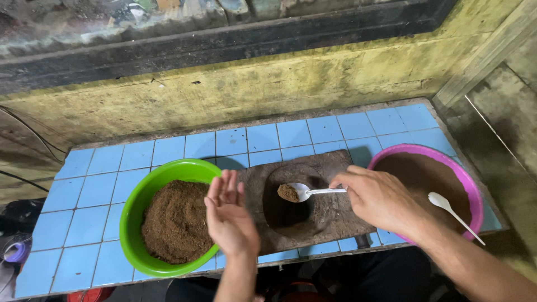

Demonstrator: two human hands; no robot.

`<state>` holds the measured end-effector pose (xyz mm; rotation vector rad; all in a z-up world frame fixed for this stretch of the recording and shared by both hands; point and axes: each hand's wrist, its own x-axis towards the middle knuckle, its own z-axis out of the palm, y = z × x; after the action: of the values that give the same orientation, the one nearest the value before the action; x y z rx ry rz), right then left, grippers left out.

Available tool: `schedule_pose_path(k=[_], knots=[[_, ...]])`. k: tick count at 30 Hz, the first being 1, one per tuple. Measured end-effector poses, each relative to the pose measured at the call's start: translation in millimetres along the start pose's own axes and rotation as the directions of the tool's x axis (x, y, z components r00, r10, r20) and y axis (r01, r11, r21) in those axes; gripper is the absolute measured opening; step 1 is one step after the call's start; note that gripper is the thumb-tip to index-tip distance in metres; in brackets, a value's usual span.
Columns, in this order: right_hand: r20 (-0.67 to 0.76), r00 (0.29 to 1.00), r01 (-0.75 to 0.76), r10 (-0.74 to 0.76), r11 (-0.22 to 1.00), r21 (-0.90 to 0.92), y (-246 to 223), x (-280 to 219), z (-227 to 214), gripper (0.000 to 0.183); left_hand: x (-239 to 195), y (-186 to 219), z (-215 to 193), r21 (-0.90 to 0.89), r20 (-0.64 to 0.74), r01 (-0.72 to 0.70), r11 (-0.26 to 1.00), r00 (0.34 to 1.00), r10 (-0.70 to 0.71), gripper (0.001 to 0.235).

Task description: The person uses a spoon to scoop brown powder from a green bowl into a wooden mortar. They grind the powder with a pestle and then transfer the ground powder into a pink bowl. This process is repeated multiple times.

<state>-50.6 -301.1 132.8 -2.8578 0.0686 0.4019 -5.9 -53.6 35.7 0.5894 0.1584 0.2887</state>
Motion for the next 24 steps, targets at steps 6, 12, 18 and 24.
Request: schedule_pose_path(k=[6, 12, 18, 24], knots=[[-0.048, 0.998, 0.035, -0.036, 0.999, -0.013, 4, -17, -20, 0.038, -36, -30, 68, -0.173, -0.233, 0.220, 0.960, 0.938, -0.257, 0.063], [-0.199, 0.976, 0.090, -0.089, 0.996, -0.004, 37, -31, -23, 0.037, -51, -73, 94, -0.295, -0.153, 0.377, 0.878, 0.889, -0.433, 0.071], [-0.288, 0.957, 0.041, -0.040, 0.999, 0.000, 89, -67, -38, 0.038, -77, -126, 126, -0.302, -0.034, 0.525, 0.796, 0.829, -0.559, 0.073], [-0.275, 0.944, -0.166, 0.184, 0.982, 0.090, 163, -103, -28, 0.042, -116, -193, 145, -0.230, 0.044, 0.595, 0.770, 0.797, -0.603, 0.069]])
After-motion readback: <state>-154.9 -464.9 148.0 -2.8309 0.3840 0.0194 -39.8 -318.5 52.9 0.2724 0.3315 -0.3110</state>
